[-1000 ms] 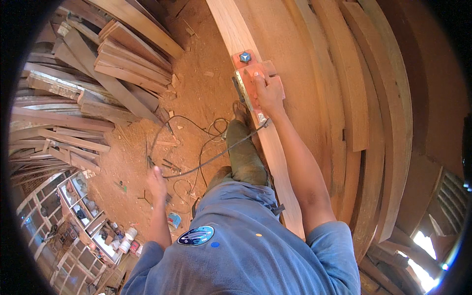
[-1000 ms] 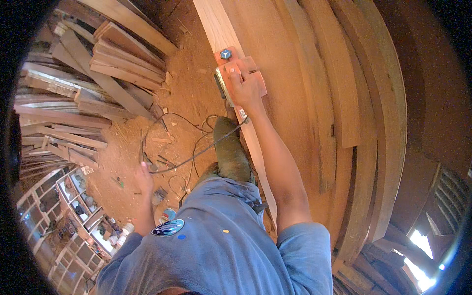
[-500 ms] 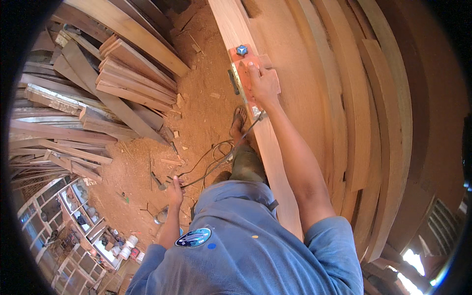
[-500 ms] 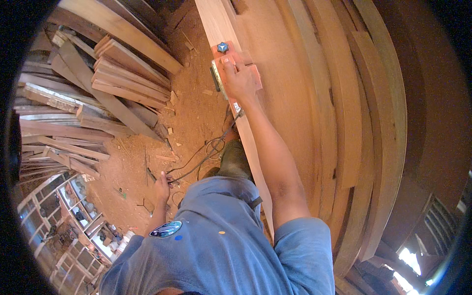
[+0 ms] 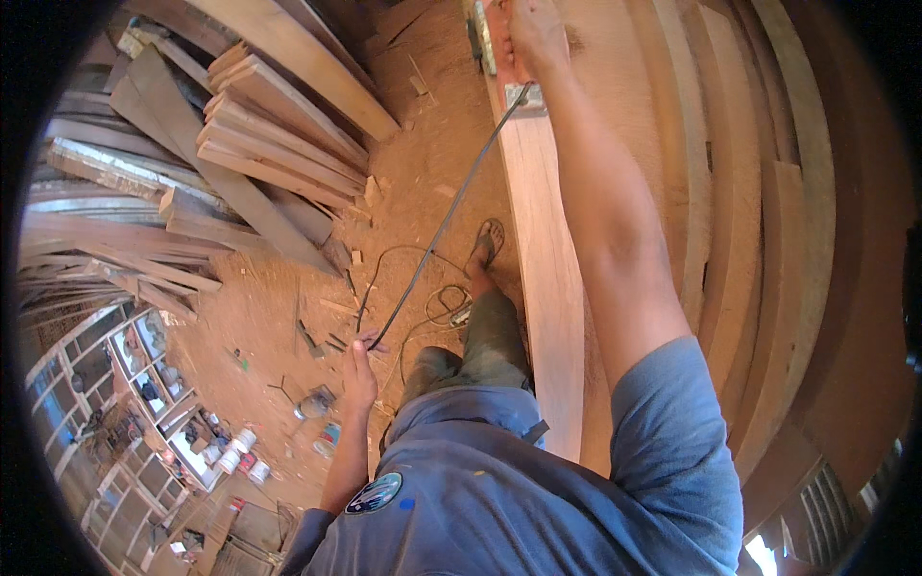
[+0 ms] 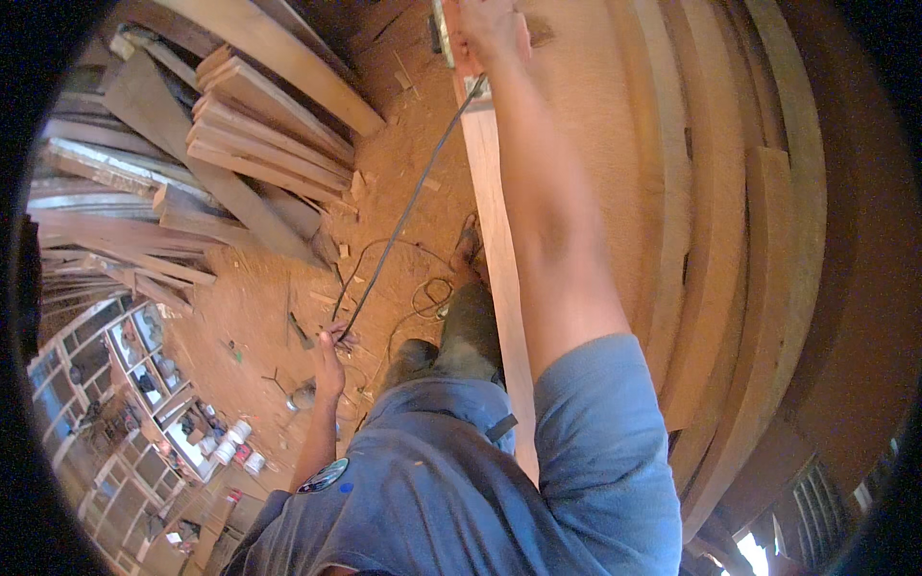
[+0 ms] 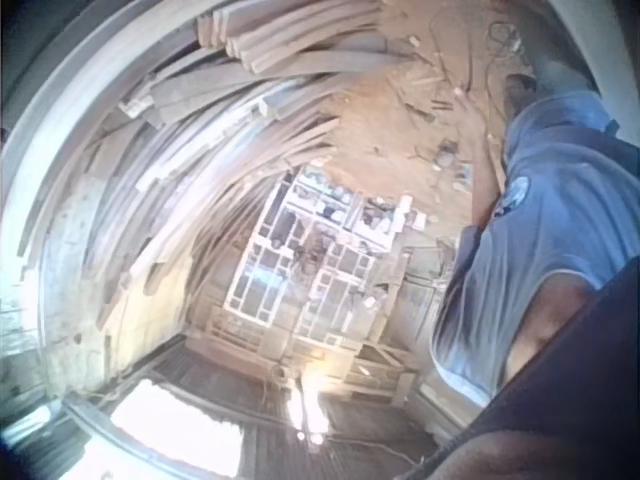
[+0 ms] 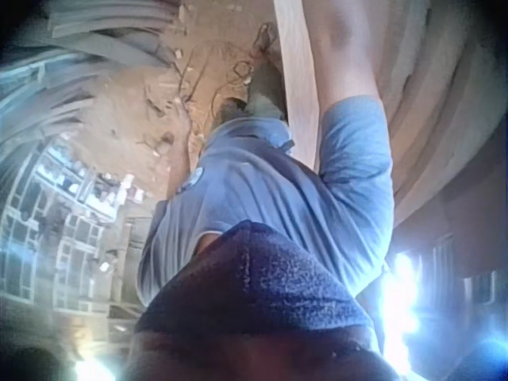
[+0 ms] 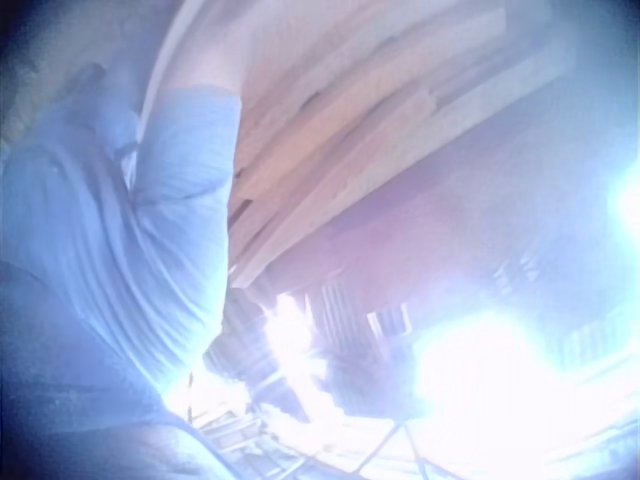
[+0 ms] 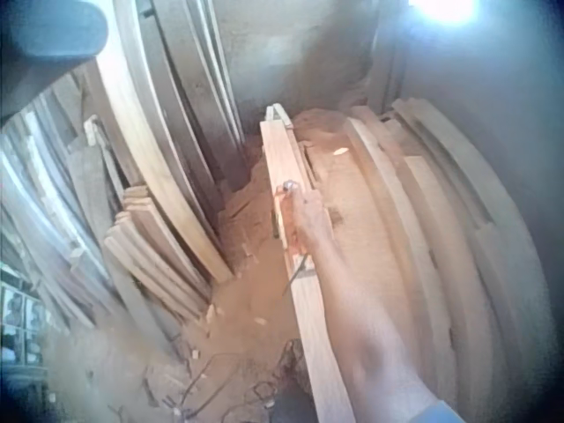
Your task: The person uses a circular saw to cut a long wooden plank, then flips the plank and uses an electric sander to smooth its surface. The person moves the plank on the floor between steps and handles the tools with both hands.
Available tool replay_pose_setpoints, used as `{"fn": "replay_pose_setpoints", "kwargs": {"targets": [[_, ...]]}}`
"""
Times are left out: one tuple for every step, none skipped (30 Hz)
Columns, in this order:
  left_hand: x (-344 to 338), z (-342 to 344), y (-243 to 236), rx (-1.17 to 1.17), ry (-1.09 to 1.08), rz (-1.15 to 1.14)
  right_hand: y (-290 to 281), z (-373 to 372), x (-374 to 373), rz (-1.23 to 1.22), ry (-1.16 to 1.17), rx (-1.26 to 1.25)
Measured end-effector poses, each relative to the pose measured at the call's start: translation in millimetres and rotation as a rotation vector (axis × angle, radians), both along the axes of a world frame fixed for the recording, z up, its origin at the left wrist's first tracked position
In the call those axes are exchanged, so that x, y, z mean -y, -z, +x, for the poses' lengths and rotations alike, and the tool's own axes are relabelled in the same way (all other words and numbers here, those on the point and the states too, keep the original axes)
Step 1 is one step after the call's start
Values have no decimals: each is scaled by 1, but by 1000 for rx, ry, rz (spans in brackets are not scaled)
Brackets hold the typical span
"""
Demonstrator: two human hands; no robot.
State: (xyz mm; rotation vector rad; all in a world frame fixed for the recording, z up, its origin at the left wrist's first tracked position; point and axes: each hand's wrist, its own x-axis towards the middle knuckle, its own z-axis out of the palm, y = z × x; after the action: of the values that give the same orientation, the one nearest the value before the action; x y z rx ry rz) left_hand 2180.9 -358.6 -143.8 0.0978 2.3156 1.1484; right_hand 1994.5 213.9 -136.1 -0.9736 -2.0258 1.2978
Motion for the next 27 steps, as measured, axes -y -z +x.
{"fn": "replay_pose_setpoints", "kwargs": {"targets": [[1, 2, -3, -21, 0, 0, -9, 0, -1, -169, -120, -7], [1, 2, -3, -41, 6, 2, -11, 6, 3, -338, -232, -12], [4, 5, -3, -64, 22, 11, -7, 17, 11, -204, -181, -37], [17, 12, -2, -7, 13, -24, -1, 32, 19, -66, -124, -61], [31, 18, 1, 2, -1, -47, 5, 52, 26, 74, -62, -82], [47, 26, 5, 10, -30, -74, 15, 73, 39, -9, -86, -36], [65, 33, 10, 17, -54, -94, 26, 101, 54, -86, -104, 10], [92, 45, 24, 41, -101, -81, 27, 133, 78, -93, -111, 39], [123, 59, 43, 64, -148, -64, 28, 166, 103, -99, -117, 67], [149, 73, 54, 88, -199, -48, 20, 211, 138, -34, -109, 80], [165, 78, 57, 98, -141, -110, 16, 254, 161, 5, -114, -71], [180, 84, 58, 104, -89, -176, 12, 296, 186, 40, -127, -223], [189, 96, 58, 108, -37, -242, 7, 346, 211, -54, -143, -118], [189, 107, 50, 73, 16, -334, 7, 395, 241, -64, -127, -50], [197, 117, 51, 50, 49, -383, 5, 443, 270, -74, -116, 17], [209, 126, 55, 29, 84, -431, 1, 489, 297, -196, -117, 80], [217, 135, 57, 7, 113, -484, -3, 533, 324, -345, -131, 140], [219, 143, 55, 70, 99, -486, -5, 572, 347, -506, -130, 181], [221, 146, 51, 131, 89, -490, -4, 601, 366, -636, -118, 180], [224, 149, 46, 201, 68, -496, 0, 612, 376, -617, -100, 107], [223, 147, 45, 203, 88, -508, 0, 613, 376, -604, -108, 145], [220, 143, 47, 205, 113, -514, -1, 608, 371, -586, -110, 183], [217, 139, 47, 207, 135, -521, -3, 599, 364, -570, -116, 222], [215, 131, 51, 215, 111, -498, -5, 585, 355, -542, -92, 203], [214, 121, 55, 221, 86, -477, -9, 565, 344, -516, -68, 181], [212, 110, 59, 227, 60, -456, -11, 546, 335, -498, -46, 154], [205, 99, 60, 232, 63, -453, -11, 526, 326, -477, -25, 126]]}}
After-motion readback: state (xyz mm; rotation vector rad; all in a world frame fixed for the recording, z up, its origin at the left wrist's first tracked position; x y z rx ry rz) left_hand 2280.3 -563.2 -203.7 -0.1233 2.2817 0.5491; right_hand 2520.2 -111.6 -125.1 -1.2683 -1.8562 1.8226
